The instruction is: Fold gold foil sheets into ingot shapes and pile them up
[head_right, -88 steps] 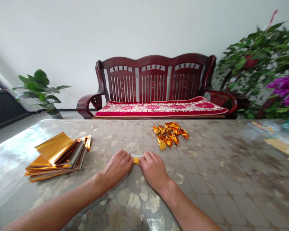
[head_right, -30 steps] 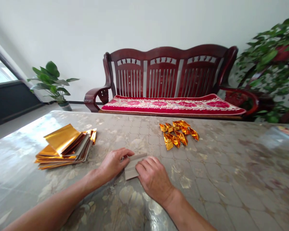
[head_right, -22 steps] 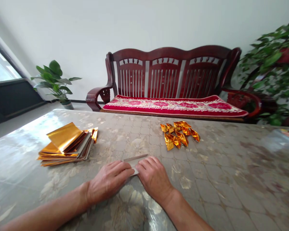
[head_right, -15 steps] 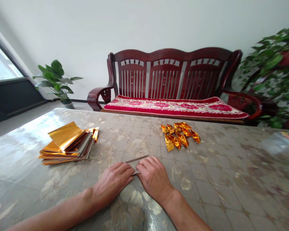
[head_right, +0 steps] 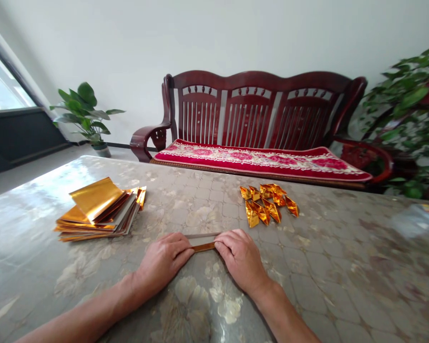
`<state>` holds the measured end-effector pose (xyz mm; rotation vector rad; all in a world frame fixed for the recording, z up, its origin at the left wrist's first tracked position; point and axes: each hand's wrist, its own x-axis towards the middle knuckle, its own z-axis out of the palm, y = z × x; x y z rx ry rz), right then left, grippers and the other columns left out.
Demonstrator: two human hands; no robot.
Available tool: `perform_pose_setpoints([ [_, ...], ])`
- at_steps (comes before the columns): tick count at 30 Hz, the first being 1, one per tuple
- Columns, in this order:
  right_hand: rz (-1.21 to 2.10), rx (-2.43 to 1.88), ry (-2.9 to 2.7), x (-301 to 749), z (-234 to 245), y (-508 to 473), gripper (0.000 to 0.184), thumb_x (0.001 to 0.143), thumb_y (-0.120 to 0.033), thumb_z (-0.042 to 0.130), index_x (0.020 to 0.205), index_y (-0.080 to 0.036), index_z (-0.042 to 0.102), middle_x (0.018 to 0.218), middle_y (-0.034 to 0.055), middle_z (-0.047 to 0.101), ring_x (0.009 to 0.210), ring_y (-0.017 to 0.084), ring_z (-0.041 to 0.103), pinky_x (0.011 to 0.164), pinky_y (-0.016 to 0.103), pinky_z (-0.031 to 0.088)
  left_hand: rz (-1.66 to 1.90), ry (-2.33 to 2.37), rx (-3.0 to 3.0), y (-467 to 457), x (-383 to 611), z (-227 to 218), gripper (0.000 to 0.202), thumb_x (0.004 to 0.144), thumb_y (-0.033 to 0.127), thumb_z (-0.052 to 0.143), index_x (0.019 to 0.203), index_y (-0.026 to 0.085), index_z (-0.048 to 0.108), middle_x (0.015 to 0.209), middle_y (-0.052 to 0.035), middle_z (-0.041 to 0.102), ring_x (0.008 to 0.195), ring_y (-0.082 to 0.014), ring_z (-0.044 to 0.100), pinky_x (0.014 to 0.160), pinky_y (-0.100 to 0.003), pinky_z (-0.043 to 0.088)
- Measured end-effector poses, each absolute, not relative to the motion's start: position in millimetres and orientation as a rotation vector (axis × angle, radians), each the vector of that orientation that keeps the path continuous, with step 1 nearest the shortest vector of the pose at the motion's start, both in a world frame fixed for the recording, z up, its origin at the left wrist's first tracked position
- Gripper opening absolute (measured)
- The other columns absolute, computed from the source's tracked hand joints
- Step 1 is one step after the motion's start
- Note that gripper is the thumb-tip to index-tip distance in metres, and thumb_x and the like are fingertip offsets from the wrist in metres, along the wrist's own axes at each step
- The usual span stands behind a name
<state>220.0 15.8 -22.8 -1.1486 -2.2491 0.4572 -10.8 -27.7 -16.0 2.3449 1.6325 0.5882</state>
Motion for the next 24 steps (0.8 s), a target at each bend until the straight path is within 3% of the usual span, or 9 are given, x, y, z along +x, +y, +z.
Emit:
perform_pose_setpoints([
  [8,0.362,-1.351,-2.164,209.1,-27.8,18.9,0.017,0.089,-0.026,0.062,0.075,-0.026,0.072,0.088,0.0007,0.071,0.088,0.02,0.06,0.08,0.033,0.044,0.528,1.819,2.189,-21.5,-14.1,-12.5,0.019,0.09,0.035,0.064,0.076,0.025,0.071,0.08,0.0018,0.066,0.079,-0.0161,0.062,0.072,-0.027,0.039],
  [24,0.303,-1.509,-2.154,203.9,-25.1,18.3,0.013,0.082,-0.022,0.07,0.07,-0.024,0.065,0.081,-0.0001,0.064,0.086,0.021,0.057,0.077,0.032,0.04,0.458,1.93,2.14,-18.7,-12.4,-9.5,0.02,0.084,0.036,0.067,0.069,0.024,0.067,0.078,0.0025,0.065,0.079,-0.0165,0.062,0.071,-0.028,0.034],
])
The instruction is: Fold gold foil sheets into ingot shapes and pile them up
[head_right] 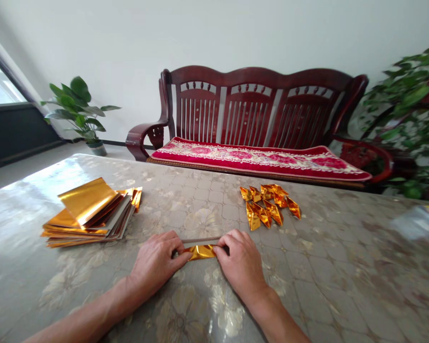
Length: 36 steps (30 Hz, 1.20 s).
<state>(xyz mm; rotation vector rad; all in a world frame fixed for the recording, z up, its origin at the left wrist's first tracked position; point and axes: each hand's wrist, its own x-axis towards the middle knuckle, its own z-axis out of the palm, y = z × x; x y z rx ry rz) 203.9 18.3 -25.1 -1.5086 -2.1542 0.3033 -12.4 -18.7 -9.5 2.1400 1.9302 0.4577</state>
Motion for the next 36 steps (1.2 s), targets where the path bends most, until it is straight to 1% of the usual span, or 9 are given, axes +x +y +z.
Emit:
perform_pose_setpoints([
  [5,0.306,-1.513,-2.143,203.0,-24.5,17.6,0.013,0.082,-0.024,0.067,0.07,-0.024,0.064,0.082,0.0002,0.063,0.086,0.021,0.057,0.077,0.032,0.04,0.421,1.954,2.094,-17.2,-10.4,-7.0,0.019,0.082,0.035,0.068,0.068,0.024,0.067,0.079,0.0025,0.066,0.08,-0.0157,0.062,0.072,-0.027,0.034],
  [11,0.261,-1.511,-2.144,203.3,-27.1,16.8,0.015,0.083,-0.024,0.067,0.068,-0.023,0.061,0.08,0.0004,0.062,0.084,0.021,0.056,0.076,0.031,0.039,0.429,1.971,2.011,-15.3,-10.5,-6.4,0.023,0.084,0.04,0.066,0.067,0.024,0.068,0.078,0.0026,0.066,0.076,-0.0143,0.062,0.067,-0.025,0.033],
  [18,0.191,-1.486,-2.169,203.4,-29.7,16.6,0.016,0.083,-0.021,0.064,0.068,-0.023,0.058,0.08,0.0007,0.061,0.083,0.021,0.055,0.073,0.032,0.038,0.404,1.99,2.005,-17.5,-10.5,-5.8,0.027,0.086,0.042,0.062,0.068,0.023,0.068,0.081,0.0005,0.068,0.073,-0.0166,0.063,0.063,-0.025,0.033],
  [24,0.167,-1.469,-2.176,202.8,-29.6,16.2,0.016,0.083,-0.019,0.063,0.069,-0.023,0.057,0.079,0.001,0.06,0.082,0.021,0.054,0.074,0.032,0.038,0.404,1.998,2.014,-18.1,-9.4,-8.1,0.026,0.086,0.041,0.062,0.069,0.022,0.068,0.082,0.0003,0.068,0.073,-0.0158,0.062,0.065,-0.025,0.034],
  [29,0.172,-1.501,-2.179,202.9,-29.5,16.2,0.015,0.083,-0.02,0.064,0.07,-0.023,0.057,0.08,0.0009,0.06,0.083,0.021,0.054,0.074,0.032,0.038,0.439,2.001,2.021,-18.4,-10.8,-12.2,0.025,0.086,0.04,0.062,0.067,0.023,0.064,0.081,0.0016,0.065,0.074,-0.0169,0.061,0.066,-0.026,0.034],
  [33,0.167,-1.535,-2.147,203.2,-30.7,17.0,0.012,0.082,-0.024,0.068,0.075,-0.023,0.057,0.081,0.0008,0.061,0.083,0.022,0.055,0.073,0.032,0.037,0.486,2.013,2.044,-18.1,-13.1,-15.0,0.018,0.082,0.038,0.068,0.077,0.022,0.06,0.083,0.0016,0.062,0.077,-0.018,0.059,0.069,-0.027,0.036],
  [36,0.145,-1.545,-2.113,204.1,-32.7,17.7,0.012,0.08,-0.025,0.069,0.079,-0.023,0.057,0.081,0.0003,0.062,0.082,0.022,0.055,0.071,0.032,0.037,0.618,1.996,2.129,-18.8,-14.3,-16.9,0.021,0.079,0.032,0.072,0.09,0.023,0.056,0.095,-0.0003,0.061,0.089,-0.0213,0.058,0.078,-0.032,0.04],
])
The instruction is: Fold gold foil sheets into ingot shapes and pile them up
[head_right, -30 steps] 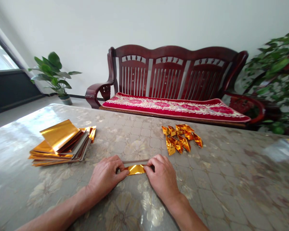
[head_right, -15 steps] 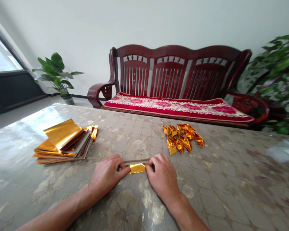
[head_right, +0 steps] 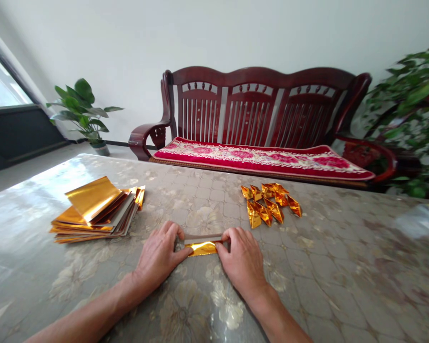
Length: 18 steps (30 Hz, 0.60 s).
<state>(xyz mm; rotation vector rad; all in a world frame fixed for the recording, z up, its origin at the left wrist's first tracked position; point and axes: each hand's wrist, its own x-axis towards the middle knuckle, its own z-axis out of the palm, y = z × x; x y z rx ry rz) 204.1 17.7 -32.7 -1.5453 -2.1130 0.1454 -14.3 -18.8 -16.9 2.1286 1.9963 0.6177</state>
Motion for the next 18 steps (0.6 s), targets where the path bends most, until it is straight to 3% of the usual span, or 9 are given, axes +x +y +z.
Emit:
perform_pose_setpoints([
  [3,0.126,-1.544,-2.102,205.6,-33.7,17.2,0.012,0.081,-0.025,0.068,0.078,-0.024,0.056,0.079,-0.0004,0.062,0.079,0.021,0.056,0.068,0.031,0.036,0.767,1.87,2.207,-19.1,-15.3,-19.7,0.028,0.079,0.024,0.071,0.1,0.023,0.052,0.109,-0.0023,0.058,0.104,-0.0222,0.055,0.089,-0.034,0.041],
  [5,0.089,-1.531,-2.122,206.1,-32.3,15.0,0.013,0.082,-0.025,0.068,0.077,-0.024,0.056,0.077,-0.0005,0.062,0.077,0.021,0.055,0.067,0.031,0.035,0.793,1.799,2.182,-18.1,-16.0,-21.8,0.031,0.081,0.021,0.069,0.105,0.024,0.05,0.111,-0.0022,0.058,0.102,-0.0204,0.056,0.086,-0.032,0.043],
  [8,-0.073,-1.426,-2.227,205.3,-27.5,8.5,0.012,0.088,-0.022,0.064,0.078,-0.024,0.058,0.077,0.0014,0.063,0.078,0.022,0.053,0.069,0.033,0.034,0.75,1.744,2.116,-15.3,-15.9,-23.4,0.027,0.084,0.019,0.064,0.107,0.024,0.05,0.1,-0.0006,0.061,0.091,-0.0178,0.06,0.078,-0.028,0.045],
  [12,-0.255,-1.227,-2.407,200.5,-23.2,-2.3,0.014,0.093,-0.014,0.056,0.086,-0.023,0.064,0.083,0.0043,0.065,0.082,0.023,0.051,0.072,0.037,0.034,0.68,1.723,2.086,-13.2,-11.8,-21.4,0.016,0.085,0.013,0.057,0.097,0.023,0.054,0.087,0.0011,0.064,0.082,-0.0163,0.062,0.071,-0.025,0.043],
  [18,-0.054,-1.081,-2.484,189.8,-23.5,-14.6,0.018,0.094,-0.012,0.055,0.103,-0.022,0.066,0.099,0.0046,0.067,0.093,0.023,0.054,0.081,0.036,0.04,0.604,1.759,2.061,-14.5,-5.0,-19.1,0.021,0.084,0.009,0.054,0.099,0.024,0.055,0.082,0.0031,0.066,0.078,-0.0159,0.064,0.069,-0.025,0.041],
])
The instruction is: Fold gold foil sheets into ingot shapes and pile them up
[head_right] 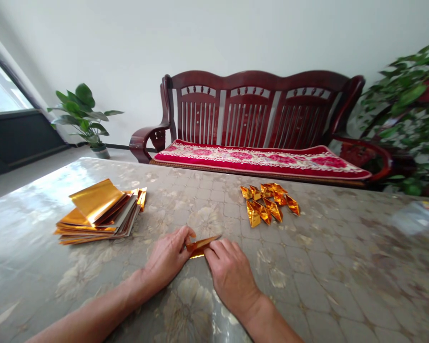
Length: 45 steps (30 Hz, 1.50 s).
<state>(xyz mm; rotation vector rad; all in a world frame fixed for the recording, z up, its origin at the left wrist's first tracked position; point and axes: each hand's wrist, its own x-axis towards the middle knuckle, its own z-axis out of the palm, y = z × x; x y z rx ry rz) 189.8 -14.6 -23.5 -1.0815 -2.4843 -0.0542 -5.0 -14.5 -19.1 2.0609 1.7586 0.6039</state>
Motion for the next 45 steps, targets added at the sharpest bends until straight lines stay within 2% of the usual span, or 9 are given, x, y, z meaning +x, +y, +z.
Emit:
perform_pose_setpoints([
  [3,0.03,-1.092,-2.495,187.2,-21.7,-15.2,0.017,0.093,-0.016,0.059,0.106,-0.025,0.066,0.1,0.003,0.066,0.095,0.022,0.056,0.081,0.035,0.042,0.618,1.769,2.093,-13.9,-8.0,-20.1,0.02,0.085,0.015,0.058,0.103,0.024,0.054,0.088,0.0023,0.065,0.083,-0.0166,0.064,0.072,-0.025,0.044],
  [6,0.027,-1.108,-2.507,187.4,-20.8,-12.5,0.015,0.09,-0.017,0.064,0.102,-0.026,0.067,0.099,0.0016,0.067,0.094,0.022,0.057,0.08,0.035,0.043,0.718,1.735,2.237,-12.6,-15.1,-20.5,0.018,0.086,0.018,0.061,0.103,0.023,0.056,0.103,-0.0018,0.061,0.095,-0.0181,0.06,0.081,-0.028,0.046],
  [10,-0.027,-1.094,-2.542,188.0,-21.4,-9.5,0.014,0.092,-0.019,0.063,0.105,-0.026,0.066,0.097,0.0009,0.067,0.093,0.021,0.058,0.077,0.035,0.041,0.71,1.533,2.595,-11.8,-25.7,-18.8,0.008,0.094,0.02,0.056,0.097,0.024,0.061,0.116,-0.0043,0.057,0.103,-0.019,0.055,0.09,-0.031,0.045],
  [17,-0.137,-1.044,-2.601,187.1,-22.1,-9.4,0.01,0.094,-0.017,0.061,0.099,-0.023,0.067,0.089,0.0031,0.066,0.088,0.022,0.057,0.077,0.035,0.04,0.504,1.293,3.014,-16.7,-34.0,-9.0,0.018,0.101,0.028,0.047,0.109,0.026,0.063,0.128,-0.0067,0.057,0.109,-0.0203,0.054,0.093,-0.034,0.041],
  [20,-0.13,-1.009,-2.595,187.5,-23.8,-9.1,0.01,0.095,-0.018,0.058,0.099,-0.022,0.067,0.089,0.0029,0.066,0.086,0.021,0.057,0.075,0.033,0.04,0.489,1.234,3.079,-19.4,-37.4,-5.3,0.022,0.102,0.021,0.042,0.105,0.024,0.063,0.121,-0.0069,0.062,0.1,-0.0189,0.056,0.086,-0.033,0.041],
  [25,-0.139,-1.02,-2.608,188.0,-24.9,-9.7,0.012,0.094,-0.016,0.06,0.102,-0.021,0.067,0.091,0.003,0.066,0.088,0.021,0.057,0.076,0.032,0.042,0.234,0.959,3.112,-21.5,-41.2,-1.9,0.021,0.103,0.02,0.041,0.1,0.02,0.062,0.095,-0.0039,0.066,0.083,-0.0177,0.056,0.073,-0.031,0.041],
  [31,-0.166,-0.991,-2.61,189.4,-26.0,-9.4,0.015,0.095,-0.016,0.058,0.105,-0.021,0.067,0.094,0.0038,0.068,0.09,0.021,0.057,0.078,0.031,0.042,0.248,1.218,2.947,-15.4,-43.5,-4.8,0.023,0.099,0.02,0.049,0.121,0.021,0.058,0.111,-0.0046,0.066,0.095,-0.02,0.057,0.083,-0.032,0.045],
  [38,-0.238,-0.929,-2.675,193.6,-22.8,-5.5,0.014,0.094,-0.016,0.06,0.105,-0.021,0.065,0.096,0.0035,0.069,0.089,0.021,0.06,0.077,0.031,0.042,0.27,1.295,2.887,-18.9,-45.4,-13.4,0.024,0.099,0.023,0.052,0.121,0.023,0.059,0.11,-0.0025,0.066,0.094,-0.0203,0.057,0.081,-0.032,0.048],
  [45,-0.456,-0.956,-2.819,182.5,-9.3,-5.2,0.007,0.089,-0.013,0.064,0.091,-0.02,0.064,0.087,0.0035,0.067,0.081,0.022,0.061,0.066,0.033,0.039,0.326,1.328,2.867,-28.6,-40.4,-16.7,0.019,0.1,0.025,0.049,0.113,0.026,0.063,0.096,-0.0012,0.066,0.087,-0.0203,0.057,0.076,-0.033,0.046],
])
